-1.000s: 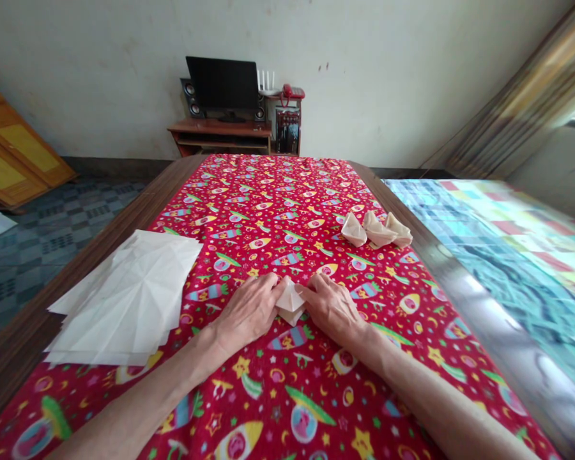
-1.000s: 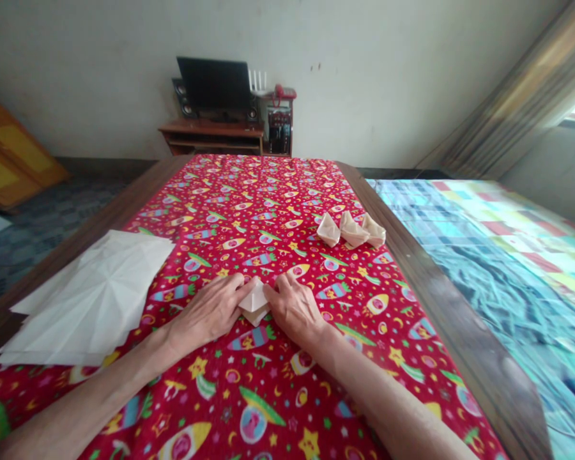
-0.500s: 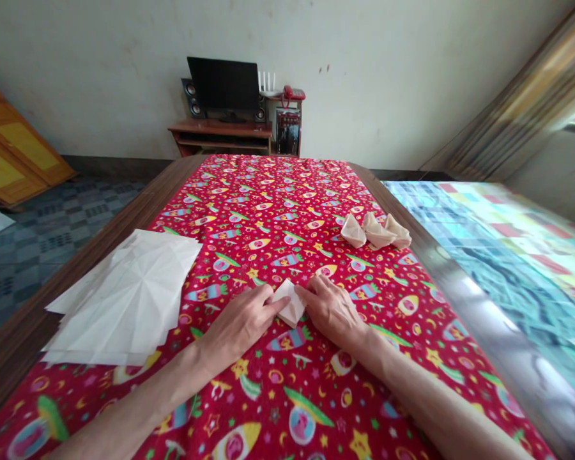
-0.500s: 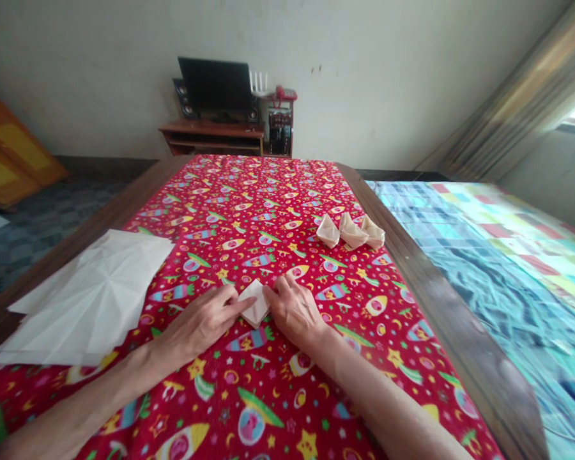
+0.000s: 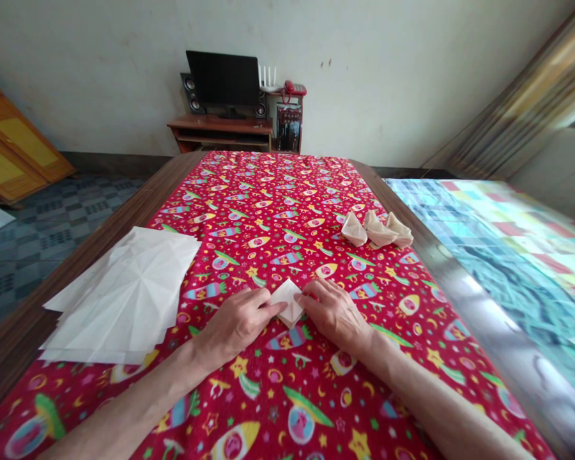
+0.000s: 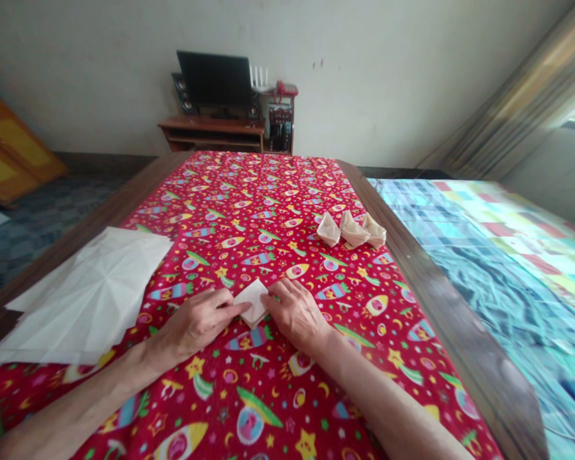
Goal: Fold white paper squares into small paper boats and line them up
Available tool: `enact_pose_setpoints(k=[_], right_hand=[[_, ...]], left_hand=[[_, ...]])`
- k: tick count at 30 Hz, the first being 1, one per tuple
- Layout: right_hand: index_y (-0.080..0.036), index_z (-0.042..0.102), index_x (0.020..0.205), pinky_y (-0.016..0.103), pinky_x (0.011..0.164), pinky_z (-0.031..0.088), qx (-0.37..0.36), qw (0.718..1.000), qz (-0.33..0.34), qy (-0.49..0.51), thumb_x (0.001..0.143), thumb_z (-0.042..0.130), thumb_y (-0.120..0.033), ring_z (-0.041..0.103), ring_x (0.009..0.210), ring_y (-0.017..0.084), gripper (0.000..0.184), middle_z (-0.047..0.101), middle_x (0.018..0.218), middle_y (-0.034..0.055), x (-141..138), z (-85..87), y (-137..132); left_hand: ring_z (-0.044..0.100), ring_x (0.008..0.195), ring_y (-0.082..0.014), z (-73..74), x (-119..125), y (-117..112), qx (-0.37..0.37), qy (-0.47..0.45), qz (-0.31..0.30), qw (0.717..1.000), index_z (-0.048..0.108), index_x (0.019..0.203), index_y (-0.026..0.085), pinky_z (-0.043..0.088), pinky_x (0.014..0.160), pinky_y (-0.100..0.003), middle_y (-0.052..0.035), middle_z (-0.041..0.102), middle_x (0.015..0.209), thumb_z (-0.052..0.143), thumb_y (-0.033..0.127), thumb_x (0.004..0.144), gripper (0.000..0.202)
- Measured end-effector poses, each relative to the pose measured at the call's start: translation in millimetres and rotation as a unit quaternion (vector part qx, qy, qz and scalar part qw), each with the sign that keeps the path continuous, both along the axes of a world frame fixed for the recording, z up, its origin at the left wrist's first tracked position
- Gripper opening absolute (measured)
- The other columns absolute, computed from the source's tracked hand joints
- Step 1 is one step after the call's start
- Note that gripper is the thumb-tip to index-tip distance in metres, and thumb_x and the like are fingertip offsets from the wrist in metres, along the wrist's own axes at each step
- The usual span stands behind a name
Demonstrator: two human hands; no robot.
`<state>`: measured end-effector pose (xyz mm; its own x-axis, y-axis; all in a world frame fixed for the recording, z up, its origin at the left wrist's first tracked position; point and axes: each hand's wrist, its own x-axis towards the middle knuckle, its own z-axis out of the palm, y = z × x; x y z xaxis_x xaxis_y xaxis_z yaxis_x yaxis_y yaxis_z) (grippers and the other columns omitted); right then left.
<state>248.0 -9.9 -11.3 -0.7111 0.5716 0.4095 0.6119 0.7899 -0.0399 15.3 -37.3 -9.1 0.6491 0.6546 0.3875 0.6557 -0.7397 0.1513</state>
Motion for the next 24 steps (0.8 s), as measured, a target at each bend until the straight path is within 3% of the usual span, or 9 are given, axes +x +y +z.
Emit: enact_pose_setpoints(k=[6, 14, 24], right_hand=[[-0.018, 0.062, 0.101, 0.032, 0.074, 0.041, 0.014, 0.999, 0.044, 0.009, 0.094, 0.045, -0.020, 0.054, 0.087, 0.017, 0.019, 0.062, 0.098, 0.0075, 2.5, 4.4, -6.5], [-0.027, 0.063, 0.105, 0.032, 0.077, 0.041, -0.029, 0.997, 0.071, 0.004, 0.090, 0.053, -0.020, 0.051, 0.089, 0.018, 0.019, 0.057, 0.104, 0.0063, 5.7, -1.5, -6.7], [-0.029, 0.065, 0.098, 0.031, 0.076, 0.038, -0.048, 0.996, 0.070, 0.001, 0.088, 0.056, -0.023, 0.048, 0.088, 0.017, 0.015, 0.053, 0.102, 0.0047, 4.2, -3.0, -5.5]], left_hand=[[0.057, 0.077, -0.0143, -2.7, 2.3, 0.2, -0.019, -0.011, 0.014, 1.000, 0.059, 0.109, 0.015, 0.051, 0.070, -0.026, -0.0021, 0.056, 0.080, 0.041, 0.019, 0.096, 0.023], [0.056, 0.077, -0.0154, -7.0, 0.7, 1.5, -0.017, -0.007, 0.004, 1.000, 0.057, 0.110, 0.015, 0.051, 0.071, -0.028, -0.0020, 0.056, 0.082, 0.043, 0.018, 0.095, 0.022], [0.057, 0.079, -0.0147, -4.6, -0.8, 0.2, -0.025, 0.007, -0.016, 1.000, 0.054, 0.119, 0.018, 0.051, 0.074, -0.028, -0.0017, 0.058, 0.087, 0.046, 0.014, 0.093, 0.027]])
